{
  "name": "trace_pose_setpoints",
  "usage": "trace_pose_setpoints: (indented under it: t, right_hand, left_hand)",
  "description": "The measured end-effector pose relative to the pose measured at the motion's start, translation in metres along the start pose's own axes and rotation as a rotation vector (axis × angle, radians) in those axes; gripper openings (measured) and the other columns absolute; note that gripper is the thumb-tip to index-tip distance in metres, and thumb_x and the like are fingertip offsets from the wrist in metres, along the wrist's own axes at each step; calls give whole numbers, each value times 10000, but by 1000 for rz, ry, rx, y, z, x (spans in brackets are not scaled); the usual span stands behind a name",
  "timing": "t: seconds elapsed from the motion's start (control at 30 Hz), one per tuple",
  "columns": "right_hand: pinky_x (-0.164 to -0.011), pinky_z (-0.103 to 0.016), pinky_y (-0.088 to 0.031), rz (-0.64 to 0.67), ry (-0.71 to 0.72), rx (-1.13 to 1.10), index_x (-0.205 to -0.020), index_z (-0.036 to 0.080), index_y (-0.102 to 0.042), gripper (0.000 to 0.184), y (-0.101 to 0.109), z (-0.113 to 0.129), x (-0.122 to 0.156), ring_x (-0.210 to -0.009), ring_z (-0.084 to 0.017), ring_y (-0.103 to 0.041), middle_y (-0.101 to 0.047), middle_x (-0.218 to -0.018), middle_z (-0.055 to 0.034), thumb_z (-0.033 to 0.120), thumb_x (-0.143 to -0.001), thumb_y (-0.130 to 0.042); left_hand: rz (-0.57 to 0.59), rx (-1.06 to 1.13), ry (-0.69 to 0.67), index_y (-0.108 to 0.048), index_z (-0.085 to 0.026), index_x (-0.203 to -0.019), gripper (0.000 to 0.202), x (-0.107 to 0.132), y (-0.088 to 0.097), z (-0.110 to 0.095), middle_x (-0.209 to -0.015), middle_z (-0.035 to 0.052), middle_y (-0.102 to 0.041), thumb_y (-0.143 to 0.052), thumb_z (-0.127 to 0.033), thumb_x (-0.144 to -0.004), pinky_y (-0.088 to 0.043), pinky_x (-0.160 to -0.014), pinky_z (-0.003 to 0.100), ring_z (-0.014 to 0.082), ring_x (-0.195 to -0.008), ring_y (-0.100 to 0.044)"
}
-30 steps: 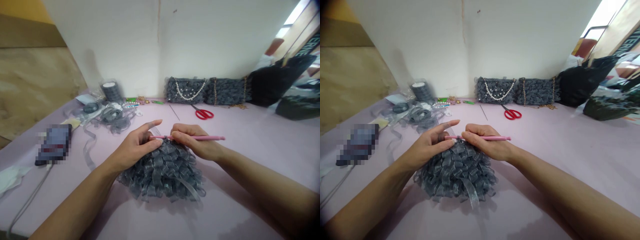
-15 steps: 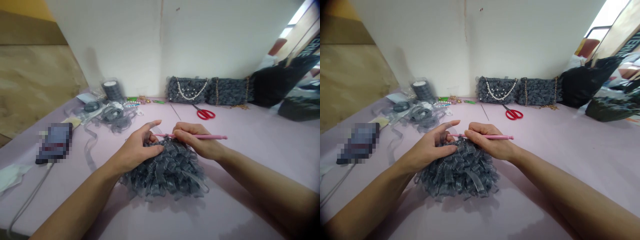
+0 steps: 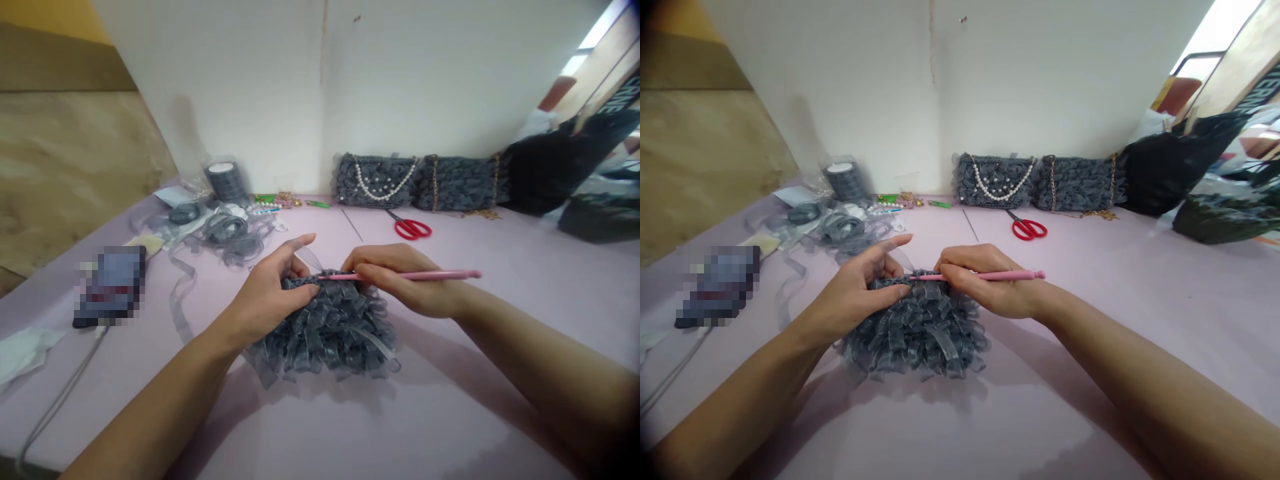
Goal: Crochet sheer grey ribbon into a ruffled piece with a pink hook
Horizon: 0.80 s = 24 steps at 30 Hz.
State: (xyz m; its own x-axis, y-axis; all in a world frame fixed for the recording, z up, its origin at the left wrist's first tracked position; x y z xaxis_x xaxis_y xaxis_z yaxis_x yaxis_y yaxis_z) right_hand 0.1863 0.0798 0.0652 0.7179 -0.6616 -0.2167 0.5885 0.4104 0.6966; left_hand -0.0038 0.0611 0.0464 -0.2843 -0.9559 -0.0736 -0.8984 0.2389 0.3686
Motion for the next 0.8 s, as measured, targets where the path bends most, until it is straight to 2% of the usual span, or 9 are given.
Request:
trace_pose_setpoints:
  t: [0.1,0.23,0.33,0.4,0.5,0.57,0.67,0.8]
  right_hand:
    - [-544,-246,-338,-23,62,120,-764,166,-515,264,-3,9,-1,-576,-97,-428,-492,-671,10,209,-975,-363]
    - [-577,-262,-357,-44,145,409,-786,159,-492,268,-22,22,0,-615,-117,-449,-504,-759,-32,256,-990,-347]
    - [-529,-269,-316,-223,164,699,-750,166,-478,313,-36,24,1,-570,-129,-408,-486,-705,-36,270,-1003,-326]
    - [-505,-270,-288,-348,199,809,-714,182,-456,332,-43,21,1,-535,-128,-365,-465,-660,-25,259,-1008,-321]
    - [-493,-257,-283,-449,261,833,-698,200,-424,329,-48,9,2,-526,-127,-346,-456,-642,-13,249,-1010,-334]
    - [-495,-245,-299,-470,335,772,-701,202,-413,310,-46,2,2,-544,-123,-369,-471,-662,-13,245,-1005,-370]
    - [-506,-224,-335,-420,463,606,-727,192,-432,262,-40,-1,3,-592,-113,-431,-509,-714,-25,214,-987,-415]
    - [-559,-214,-400,-212,382,329,-813,165,-510,221,-28,3,1,-636,-102,-490,-558,-775,-42,209,-991,-386]
  left_hand:
    - [-79,-145,-96,-437,-242,-1419,659,2,-2,-2,-830,-18,-557,-628,-191,-791,-404,-764,277,143,-780,-541]
    - [-166,-276,-202,-474,-266,-1399,623,5,-9,-4,-838,-14,-578,-591,-156,-798,-404,-820,287,154,-819,-544]
    - [-242,-118,-117,-476,-271,-1392,630,5,-14,1,-837,-15,-581,-629,-183,-787,-414,-830,287,152,-826,-552]
    - [-259,174,39,-475,-254,-1379,657,3,-19,8,-828,-19,-578,-684,-213,-758,-432,-788,274,140,-789,-559]
    - [-156,657,305,-498,-201,-1326,646,0,-32,17,-863,6,-615,-720,-192,-719,-463,-744,274,137,-749,-592]
    - [-38,822,421,-529,-162,-1281,602,0,-36,18,-896,44,-649,-709,-144,-707,-483,-765,296,156,-765,-623]
    - [106,852,463,-558,-151,-1262,591,-2,-31,20,-976,77,-674,-708,-104,-693,-485,-822,317,178,-825,-649]
    - [171,742,415,-558,-177,-1295,657,-6,-13,25,-977,59,-670,-746,-125,-667,-470,-795,301,171,-808,-649]
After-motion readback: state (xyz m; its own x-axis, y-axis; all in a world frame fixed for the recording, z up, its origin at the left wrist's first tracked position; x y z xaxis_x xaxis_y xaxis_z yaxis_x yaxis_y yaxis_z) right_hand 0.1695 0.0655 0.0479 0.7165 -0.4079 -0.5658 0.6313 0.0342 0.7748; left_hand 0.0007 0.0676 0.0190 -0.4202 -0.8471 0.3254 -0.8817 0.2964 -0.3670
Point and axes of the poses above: each hand's wrist, its own x-axis away from the middle knuckle, its own y-axis out of the back of the hand, z = x × y, the point moved 4 cm from there along -x, towards the middle knuckle
